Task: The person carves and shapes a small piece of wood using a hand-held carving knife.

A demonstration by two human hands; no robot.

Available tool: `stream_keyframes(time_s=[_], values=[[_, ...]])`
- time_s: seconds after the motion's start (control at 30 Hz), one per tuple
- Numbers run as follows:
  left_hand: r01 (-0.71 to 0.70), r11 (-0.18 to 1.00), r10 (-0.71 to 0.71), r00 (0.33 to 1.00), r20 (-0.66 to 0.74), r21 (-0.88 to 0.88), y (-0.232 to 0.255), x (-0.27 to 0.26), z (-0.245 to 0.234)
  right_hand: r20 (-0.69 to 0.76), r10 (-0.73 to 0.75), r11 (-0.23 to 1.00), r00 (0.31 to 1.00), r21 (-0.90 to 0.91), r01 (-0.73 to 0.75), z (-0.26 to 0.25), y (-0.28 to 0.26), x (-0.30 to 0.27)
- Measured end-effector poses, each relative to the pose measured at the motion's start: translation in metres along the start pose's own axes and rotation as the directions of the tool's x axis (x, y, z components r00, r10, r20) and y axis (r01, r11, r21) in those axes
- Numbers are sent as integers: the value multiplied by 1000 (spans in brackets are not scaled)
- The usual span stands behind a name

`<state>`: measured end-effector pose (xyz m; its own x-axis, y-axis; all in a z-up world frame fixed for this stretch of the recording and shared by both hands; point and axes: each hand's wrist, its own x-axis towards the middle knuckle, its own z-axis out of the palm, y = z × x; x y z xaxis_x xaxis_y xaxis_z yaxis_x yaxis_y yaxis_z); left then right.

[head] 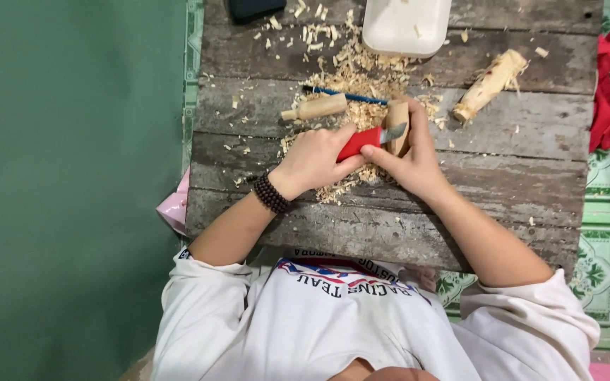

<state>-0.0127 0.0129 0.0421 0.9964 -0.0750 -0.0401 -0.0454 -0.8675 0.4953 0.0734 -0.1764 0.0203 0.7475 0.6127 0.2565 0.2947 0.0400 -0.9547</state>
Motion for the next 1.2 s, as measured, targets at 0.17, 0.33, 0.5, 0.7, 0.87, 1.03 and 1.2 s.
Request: stream_keyframes(time_s=[0.17,0.33,0.5,0.7,0.87,1.03,1.2], values=[[75,992,-72,997,-30,106,3,2,1,-13,17,999,1000,-44,-17,-3,24,-1],[177,979,-171,983,-68,98,5,2,7,-21,32,998,999,-58,-33,-1,19,-1],[121,992,-122,992,40,34,0,1,-2,-24,47,998,999,-32,-48,1,1,1],[66,994,-67,998,7,82,-5,2,8,-23,56,998,998,-14,-56,3,9,-2],[126,981,-114,989,-89,149,-6,6,19,-52,33,997,998,-64,-36,4,17,-2],[129,981,-117,989,-91,144,-10,6,21,-58,54,997,997,-47,-56,1,23,-2],[20,996,-22,1000,21,89,-13,3,8,-10,49,998,999,35,-49,-2,8,0]])
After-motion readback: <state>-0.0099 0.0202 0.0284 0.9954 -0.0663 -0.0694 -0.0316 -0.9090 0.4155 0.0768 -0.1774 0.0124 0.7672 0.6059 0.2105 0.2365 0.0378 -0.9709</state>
